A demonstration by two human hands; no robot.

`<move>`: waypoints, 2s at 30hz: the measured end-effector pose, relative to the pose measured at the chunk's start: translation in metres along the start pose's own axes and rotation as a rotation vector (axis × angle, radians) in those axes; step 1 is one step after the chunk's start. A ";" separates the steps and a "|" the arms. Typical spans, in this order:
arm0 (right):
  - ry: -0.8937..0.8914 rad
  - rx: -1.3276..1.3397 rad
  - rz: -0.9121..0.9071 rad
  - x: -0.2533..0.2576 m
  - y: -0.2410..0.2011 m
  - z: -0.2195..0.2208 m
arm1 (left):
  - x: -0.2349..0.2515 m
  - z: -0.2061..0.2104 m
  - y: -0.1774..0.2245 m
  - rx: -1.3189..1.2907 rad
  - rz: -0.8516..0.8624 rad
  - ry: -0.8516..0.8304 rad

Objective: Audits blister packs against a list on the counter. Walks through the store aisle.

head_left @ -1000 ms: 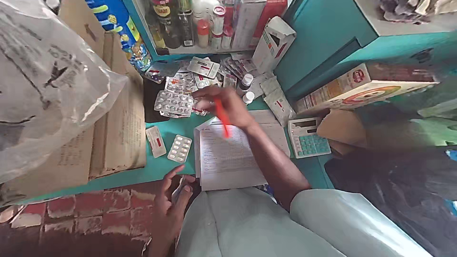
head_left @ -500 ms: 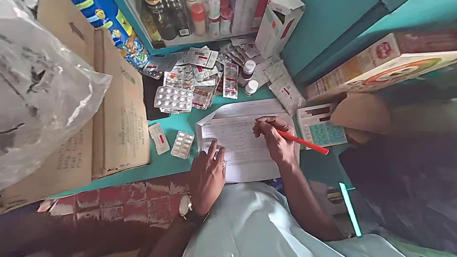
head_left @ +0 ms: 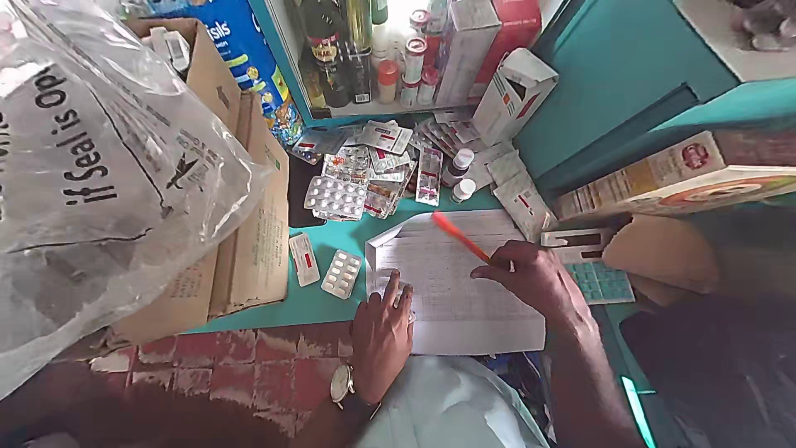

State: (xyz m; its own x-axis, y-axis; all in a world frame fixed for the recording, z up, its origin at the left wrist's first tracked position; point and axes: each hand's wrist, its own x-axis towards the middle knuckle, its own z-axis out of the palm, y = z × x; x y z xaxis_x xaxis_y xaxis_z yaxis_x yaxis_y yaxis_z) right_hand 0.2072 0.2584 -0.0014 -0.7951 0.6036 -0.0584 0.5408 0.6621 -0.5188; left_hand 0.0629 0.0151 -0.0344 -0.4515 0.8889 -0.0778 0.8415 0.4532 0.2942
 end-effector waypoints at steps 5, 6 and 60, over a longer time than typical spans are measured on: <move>-0.137 -0.183 0.198 0.027 0.003 -0.016 | 0.000 0.002 -0.001 0.013 -0.002 0.020; -0.091 -0.173 0.169 0.035 -0.002 -0.016 | 0.000 0.003 -0.002 0.014 0.001 0.032; 0.244 0.203 -0.190 0.171 -0.187 0.101 | -0.001 0.007 -0.003 -0.016 -0.021 0.105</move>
State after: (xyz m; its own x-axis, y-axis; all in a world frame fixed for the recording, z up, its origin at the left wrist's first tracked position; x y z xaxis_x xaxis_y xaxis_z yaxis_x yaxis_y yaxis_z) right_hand -0.0579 0.1934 -0.0009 -0.7738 0.5831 0.2475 0.3051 0.6855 -0.6611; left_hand 0.0626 0.0133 -0.0416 -0.4984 0.8668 0.0155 0.8269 0.4699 0.3090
